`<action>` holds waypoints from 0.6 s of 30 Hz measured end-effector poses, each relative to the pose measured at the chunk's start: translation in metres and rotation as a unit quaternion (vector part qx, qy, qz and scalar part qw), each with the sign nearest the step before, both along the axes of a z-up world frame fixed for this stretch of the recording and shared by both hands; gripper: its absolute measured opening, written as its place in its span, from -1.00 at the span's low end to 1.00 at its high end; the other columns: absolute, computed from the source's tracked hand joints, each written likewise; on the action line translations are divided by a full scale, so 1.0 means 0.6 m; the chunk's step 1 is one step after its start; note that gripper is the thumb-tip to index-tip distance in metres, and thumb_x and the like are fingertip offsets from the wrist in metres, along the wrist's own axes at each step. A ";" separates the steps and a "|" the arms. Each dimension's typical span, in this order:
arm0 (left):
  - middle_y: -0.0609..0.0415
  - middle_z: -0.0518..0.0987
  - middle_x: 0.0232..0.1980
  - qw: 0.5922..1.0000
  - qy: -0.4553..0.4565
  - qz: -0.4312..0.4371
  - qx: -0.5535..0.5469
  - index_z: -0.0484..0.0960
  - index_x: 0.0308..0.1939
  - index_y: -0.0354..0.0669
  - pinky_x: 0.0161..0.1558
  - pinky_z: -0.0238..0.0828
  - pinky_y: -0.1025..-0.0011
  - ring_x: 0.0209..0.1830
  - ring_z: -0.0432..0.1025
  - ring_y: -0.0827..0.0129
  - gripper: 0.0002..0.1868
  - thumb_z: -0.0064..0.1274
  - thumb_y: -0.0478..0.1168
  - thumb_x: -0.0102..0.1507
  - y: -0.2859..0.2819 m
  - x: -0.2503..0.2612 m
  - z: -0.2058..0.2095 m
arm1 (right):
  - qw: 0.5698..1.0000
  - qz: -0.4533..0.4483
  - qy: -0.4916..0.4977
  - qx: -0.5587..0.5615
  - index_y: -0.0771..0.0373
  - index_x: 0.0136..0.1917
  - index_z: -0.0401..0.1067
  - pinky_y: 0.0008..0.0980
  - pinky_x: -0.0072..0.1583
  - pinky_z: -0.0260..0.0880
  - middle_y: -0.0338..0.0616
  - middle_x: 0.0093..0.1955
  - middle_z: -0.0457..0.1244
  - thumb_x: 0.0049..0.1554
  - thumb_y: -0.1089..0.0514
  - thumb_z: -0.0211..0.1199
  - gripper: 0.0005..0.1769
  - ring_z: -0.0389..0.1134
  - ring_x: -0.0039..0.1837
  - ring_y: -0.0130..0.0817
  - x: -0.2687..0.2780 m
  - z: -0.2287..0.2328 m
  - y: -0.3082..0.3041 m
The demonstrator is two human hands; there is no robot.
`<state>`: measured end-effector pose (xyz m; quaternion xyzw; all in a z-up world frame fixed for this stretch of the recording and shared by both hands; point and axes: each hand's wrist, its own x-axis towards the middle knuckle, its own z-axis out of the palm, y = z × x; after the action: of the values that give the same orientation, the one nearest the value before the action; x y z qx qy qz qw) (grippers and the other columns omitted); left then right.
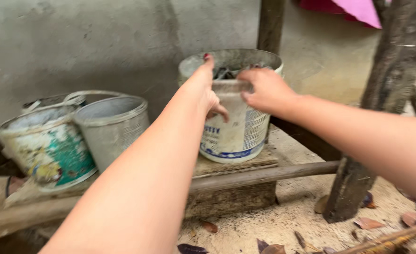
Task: The person picks up a white sack from a bucket, shakes it out, and then folds it flat on a wooden table outside.
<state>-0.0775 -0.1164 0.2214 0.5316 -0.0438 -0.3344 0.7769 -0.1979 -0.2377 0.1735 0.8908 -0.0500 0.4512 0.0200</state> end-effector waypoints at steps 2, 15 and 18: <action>-0.34 -0.09 0.58 0.997 0.008 -0.062 -0.046 -0.14 0.56 -0.17 0.21 -0.17 -0.76 0.48 -0.06 -0.47 -0.12 -0.04 0.02 0.30 -0.020 -0.016 -0.011 | 0.996 -0.062 0.048 0.031 0.19 0.10 0.58 0.09 0.45 0.11 0.12 0.11 0.41 0.16 -0.04 0.15 -0.63 0.40 0.21 0.07 -0.026 0.012 0.030; -0.22 -0.01 0.63 0.988 0.031 0.116 -0.100 -0.42 0.59 0.11 0.31 -0.25 -0.72 0.48 0.21 -0.28 -0.07 -0.11 -0.33 0.36 0.009 -0.092 -0.045 | 0.973 -0.154 0.096 0.141 0.00 -0.08 0.70 -0.13 0.27 0.38 -0.03 0.10 0.44 -0.04 0.44 0.15 -0.55 0.39 0.16 -0.12 -0.023 0.051 -0.079; -0.22 -0.01 0.62 0.985 0.041 0.127 -0.107 -0.38 0.57 0.07 0.32 -0.26 -0.71 0.47 0.20 -0.29 -0.07 -0.04 -0.29 0.35 0.023 -0.081 -0.051 | 0.977 -0.006 -0.042 0.210 0.18 -0.10 0.66 -0.22 0.13 0.48 -0.01 0.00 0.45 -0.04 0.59 0.06 -0.51 0.45 0.03 -0.20 -0.037 0.053 -0.078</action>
<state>-0.1263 -0.1025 0.1910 0.4322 0.0200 -0.2482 0.8668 -0.2198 -0.2844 0.2050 0.8549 -0.1497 0.4676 -0.1675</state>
